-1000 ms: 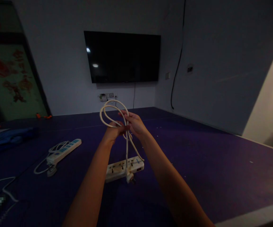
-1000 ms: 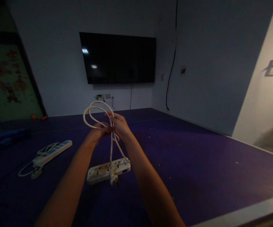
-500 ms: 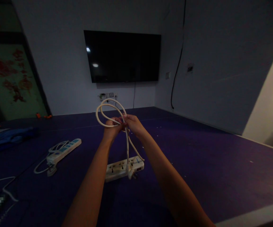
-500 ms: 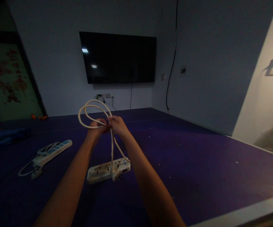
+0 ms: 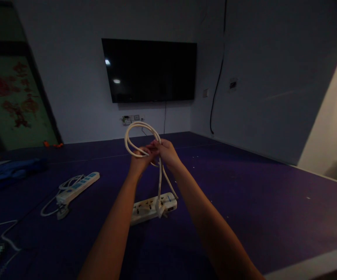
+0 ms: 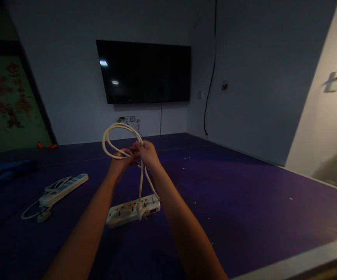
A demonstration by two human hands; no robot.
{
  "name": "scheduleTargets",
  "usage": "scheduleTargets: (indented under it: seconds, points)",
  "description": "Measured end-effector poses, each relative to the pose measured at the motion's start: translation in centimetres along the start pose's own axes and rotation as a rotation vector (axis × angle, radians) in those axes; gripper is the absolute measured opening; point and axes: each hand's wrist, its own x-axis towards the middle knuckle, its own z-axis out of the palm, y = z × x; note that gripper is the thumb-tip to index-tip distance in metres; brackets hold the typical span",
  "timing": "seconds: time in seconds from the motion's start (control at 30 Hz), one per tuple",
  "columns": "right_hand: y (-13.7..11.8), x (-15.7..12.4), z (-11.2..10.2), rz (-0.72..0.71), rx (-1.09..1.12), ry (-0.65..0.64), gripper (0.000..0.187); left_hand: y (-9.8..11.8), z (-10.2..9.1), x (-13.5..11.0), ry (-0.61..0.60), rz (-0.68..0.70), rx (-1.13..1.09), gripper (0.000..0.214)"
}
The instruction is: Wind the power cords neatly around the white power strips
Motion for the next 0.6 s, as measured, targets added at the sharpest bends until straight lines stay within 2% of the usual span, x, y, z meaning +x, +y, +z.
scheduleTargets:
  seconds: [0.1,0.2,0.37,0.6]
  points:
    - [-0.5,-0.1,0.2,0.071,0.155,0.050,0.019,-0.3,0.5,-0.4,0.012,-0.074,-0.083,0.042]
    - [-0.8,-0.2,0.1,0.120,0.219,0.072,0.019,-0.5,0.9,-0.6,-0.035,-0.101,-0.105,0.044]
    - [-0.8,0.1,-0.5,0.073,0.247,0.100,0.020,-1.0,1.4,-0.9,-0.194,-0.167,-0.066,0.046]
    - [-0.5,0.0,-0.7,0.090,0.343,0.066,0.018,-1.4,1.5,-1.0,-0.263,-0.187,-0.058,0.049]
